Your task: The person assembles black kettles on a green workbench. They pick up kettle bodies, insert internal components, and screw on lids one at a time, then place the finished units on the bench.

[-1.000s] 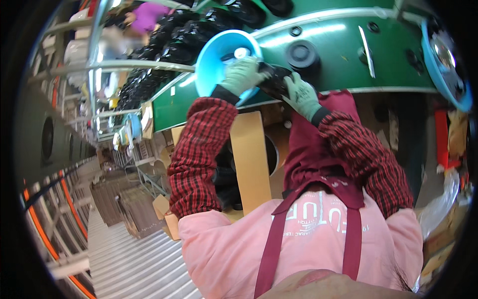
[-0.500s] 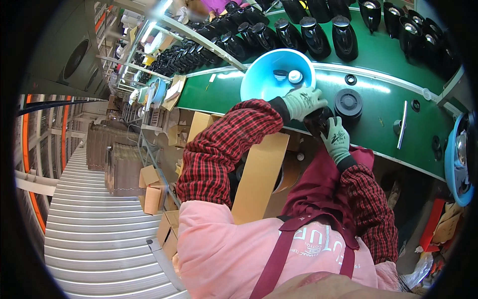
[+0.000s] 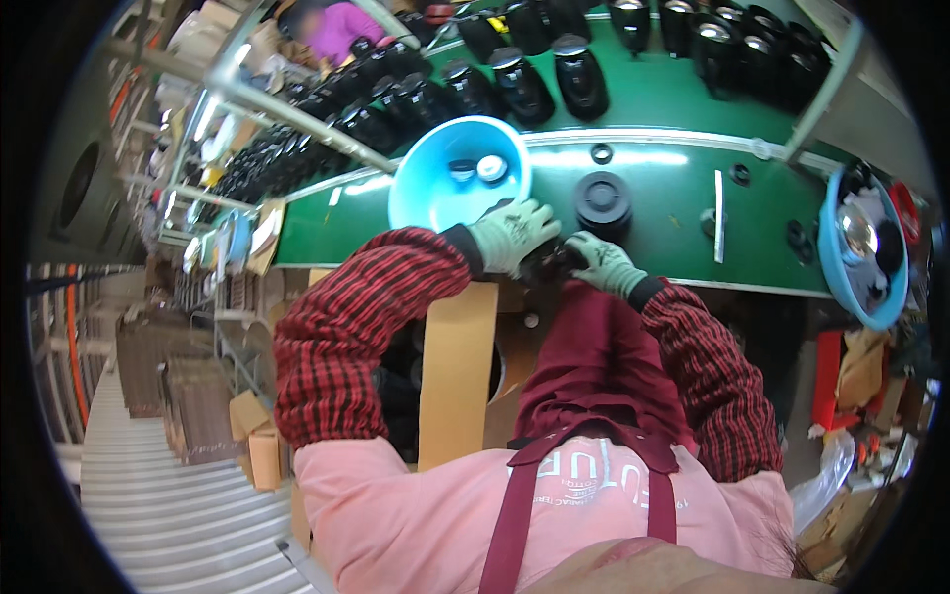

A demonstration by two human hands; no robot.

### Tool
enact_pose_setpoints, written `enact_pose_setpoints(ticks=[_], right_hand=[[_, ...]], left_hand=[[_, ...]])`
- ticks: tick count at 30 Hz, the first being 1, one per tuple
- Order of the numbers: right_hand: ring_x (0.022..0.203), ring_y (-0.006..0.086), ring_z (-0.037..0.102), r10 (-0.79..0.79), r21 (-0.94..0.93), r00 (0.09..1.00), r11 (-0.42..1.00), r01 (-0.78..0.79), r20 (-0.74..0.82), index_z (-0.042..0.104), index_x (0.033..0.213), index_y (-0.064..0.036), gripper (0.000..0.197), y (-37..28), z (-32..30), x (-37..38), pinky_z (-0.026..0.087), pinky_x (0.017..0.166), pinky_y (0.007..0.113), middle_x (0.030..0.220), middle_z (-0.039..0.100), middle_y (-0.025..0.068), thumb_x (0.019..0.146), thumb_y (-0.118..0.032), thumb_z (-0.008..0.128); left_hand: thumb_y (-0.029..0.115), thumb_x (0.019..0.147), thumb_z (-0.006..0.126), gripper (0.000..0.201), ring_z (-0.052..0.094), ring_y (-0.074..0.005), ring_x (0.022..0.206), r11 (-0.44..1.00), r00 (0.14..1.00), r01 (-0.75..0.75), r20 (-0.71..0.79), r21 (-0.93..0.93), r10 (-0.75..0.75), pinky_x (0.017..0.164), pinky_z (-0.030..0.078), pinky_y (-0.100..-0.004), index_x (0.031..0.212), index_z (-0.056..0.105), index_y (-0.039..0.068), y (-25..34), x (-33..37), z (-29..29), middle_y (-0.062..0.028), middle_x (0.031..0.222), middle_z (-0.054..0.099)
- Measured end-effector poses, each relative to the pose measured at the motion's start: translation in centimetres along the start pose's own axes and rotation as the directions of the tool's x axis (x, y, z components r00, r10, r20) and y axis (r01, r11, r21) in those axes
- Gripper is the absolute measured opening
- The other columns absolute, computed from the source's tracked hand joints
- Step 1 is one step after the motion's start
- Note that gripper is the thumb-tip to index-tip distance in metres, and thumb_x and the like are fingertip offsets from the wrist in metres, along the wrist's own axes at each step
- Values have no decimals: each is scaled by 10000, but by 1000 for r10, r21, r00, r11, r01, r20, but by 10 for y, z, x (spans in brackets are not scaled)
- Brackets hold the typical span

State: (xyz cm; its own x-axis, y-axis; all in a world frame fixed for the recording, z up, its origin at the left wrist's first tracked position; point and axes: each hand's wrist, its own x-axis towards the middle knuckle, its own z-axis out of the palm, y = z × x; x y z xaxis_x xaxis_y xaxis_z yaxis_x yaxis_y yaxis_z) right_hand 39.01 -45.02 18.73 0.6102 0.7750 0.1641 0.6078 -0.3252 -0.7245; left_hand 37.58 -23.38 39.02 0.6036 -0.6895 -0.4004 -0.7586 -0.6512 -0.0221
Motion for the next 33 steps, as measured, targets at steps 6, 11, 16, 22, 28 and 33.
enact_pose_setpoints(ticks=[6,11,16,22,28,33], right_hand=[[1064,377,714,-50,209,999,977,47,6,663,1278,-49,525,-80,-50,-29,563,957,442,1155,698,182,892,-376,802],[998,164,740,191,307,923,948,-85,-334,677,1253,3,311,-52,-155,-35,584,891,324,1085,781,143,978,-137,714],[971,125,718,425,619,766,784,-46,-482,678,1242,17,305,38,-222,36,584,872,302,1071,767,77,990,-146,731],[973,210,737,472,256,528,866,-431,-706,693,1212,12,537,223,-236,167,576,880,357,1087,781,122,888,-384,853],[1154,402,697,661,248,539,723,-645,-522,679,1311,-13,783,247,-240,232,545,997,471,1243,719,260,900,-680,701],[1347,417,553,106,-462,537,389,-797,-837,520,1515,-68,867,302,-337,240,479,1083,546,1487,531,251,892,-635,722]], left_hand=[[368,637,945,957,597,-351,1198,986,997,-57,44,-156,65,1030,486,-490,1473,547,127,19,-37,-74,-125,1273,581],[182,774,888,869,584,-378,1271,984,685,105,-707,-144,-176,1074,477,-497,1539,491,76,19,-51,-121,-151,1443,592],[-54,829,771,642,617,-373,1249,709,428,-52,-657,-703,-620,1066,499,-451,1435,569,3,49,-44,28,-180,1342,633],[319,863,800,621,544,-391,1346,813,764,76,-490,-578,-420,1147,399,-553,1410,606,95,115,45,171,-180,1432,581],[260,840,785,454,554,-312,1330,782,690,125,-513,-610,-510,1135,385,-536,1288,719,224,118,64,236,-44,1391,641],[278,809,782,493,572,-299,1304,777,728,89,-492,-623,-478,1125,400,-534,1298,725,259,108,55,243,-26,1390,644]])
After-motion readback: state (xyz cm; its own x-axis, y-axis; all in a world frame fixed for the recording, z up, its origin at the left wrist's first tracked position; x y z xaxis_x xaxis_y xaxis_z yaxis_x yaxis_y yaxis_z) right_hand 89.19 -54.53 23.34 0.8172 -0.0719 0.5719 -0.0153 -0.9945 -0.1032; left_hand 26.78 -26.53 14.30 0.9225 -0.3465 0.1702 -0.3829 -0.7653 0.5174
